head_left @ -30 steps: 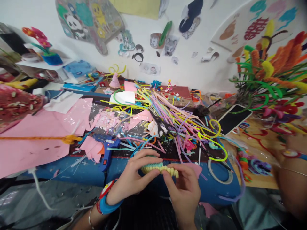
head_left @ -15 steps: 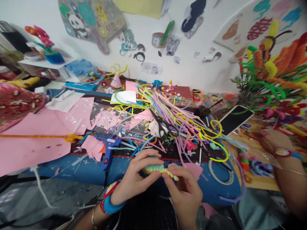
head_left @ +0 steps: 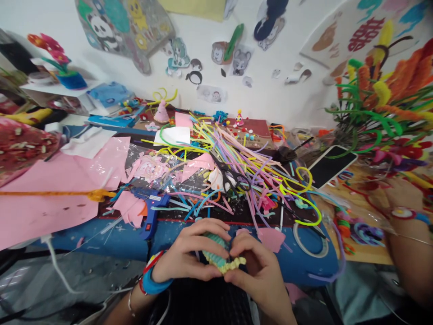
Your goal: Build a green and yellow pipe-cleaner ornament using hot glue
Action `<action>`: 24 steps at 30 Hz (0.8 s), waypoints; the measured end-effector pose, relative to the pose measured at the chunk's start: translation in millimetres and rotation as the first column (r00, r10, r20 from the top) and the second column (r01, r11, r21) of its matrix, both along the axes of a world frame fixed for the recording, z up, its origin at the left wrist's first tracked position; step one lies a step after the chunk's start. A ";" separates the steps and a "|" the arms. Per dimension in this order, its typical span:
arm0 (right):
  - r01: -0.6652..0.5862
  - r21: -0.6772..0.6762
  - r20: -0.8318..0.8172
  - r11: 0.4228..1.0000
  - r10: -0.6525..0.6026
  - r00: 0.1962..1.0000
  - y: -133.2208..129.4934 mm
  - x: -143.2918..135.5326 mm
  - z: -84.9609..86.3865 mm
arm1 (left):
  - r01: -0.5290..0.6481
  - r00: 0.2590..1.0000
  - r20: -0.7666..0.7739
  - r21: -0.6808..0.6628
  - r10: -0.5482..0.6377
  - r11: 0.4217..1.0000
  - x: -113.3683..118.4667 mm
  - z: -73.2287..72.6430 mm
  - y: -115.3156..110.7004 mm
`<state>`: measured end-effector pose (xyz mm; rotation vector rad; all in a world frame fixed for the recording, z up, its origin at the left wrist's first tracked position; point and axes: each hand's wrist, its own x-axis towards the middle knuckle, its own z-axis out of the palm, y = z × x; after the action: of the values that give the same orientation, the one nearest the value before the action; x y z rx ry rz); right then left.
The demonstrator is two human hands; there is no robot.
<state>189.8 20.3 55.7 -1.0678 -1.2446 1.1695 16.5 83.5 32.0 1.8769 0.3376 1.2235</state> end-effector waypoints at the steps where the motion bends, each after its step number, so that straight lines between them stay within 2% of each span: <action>1: 0.027 -0.017 -0.019 0.999 -0.027 0.999 -0.3 -1.9 0.4 | 0.001 1.000 0.006 0.014 -0.001 1.000 -0.5 -0.6 -0.3; 4: 0.178 0.017 -0.034 0.984 -0.178 0.983 -2.1 -8.7 1.0 | -0.028 0.999 0.016 0.053 0.028 0.998 -2.2 -2.2 -1.5; 7: 0.256 0.184 0.067 0.949 -0.272 0.960 -4.4 -12.9 3.2 | -0.070 0.997 0.030 0.091 0.067 0.993 -3.2 -2.9 -2.3; 9: 0.236 0.286 0.162 0.929 -0.290 0.943 -5.8 -13.6 6.2 | -0.102 0.994 0.050 0.121 0.097 0.987 -3.2 -2.8 -2.6; 13: 0.191 0.407 0.294 0.893 -0.326 0.899 -7.5 -13.6 12.4 | -0.141 0.989 0.061 0.197 0.132 0.970 -3.1 -0.4 -3.3; 19: 0.166 0.625 0.355 0.763 -0.467 0.810 -8.0 -9.5 17.2 | -0.159 0.987 0.056 0.217 0.150 0.963 -5.3 12.7 -3.9; 24: -0.010 0.643 0.520 0.765 -0.427 0.740 -16.1 -3.0 15.9 | -0.144 0.989 0.017 0.214 0.144 0.966 -12.3 14.6 -5.0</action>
<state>186.8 4.2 71.5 -1.0920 -1.8042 0.1115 4.2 78.5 46.6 2.0649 0.3581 1.4062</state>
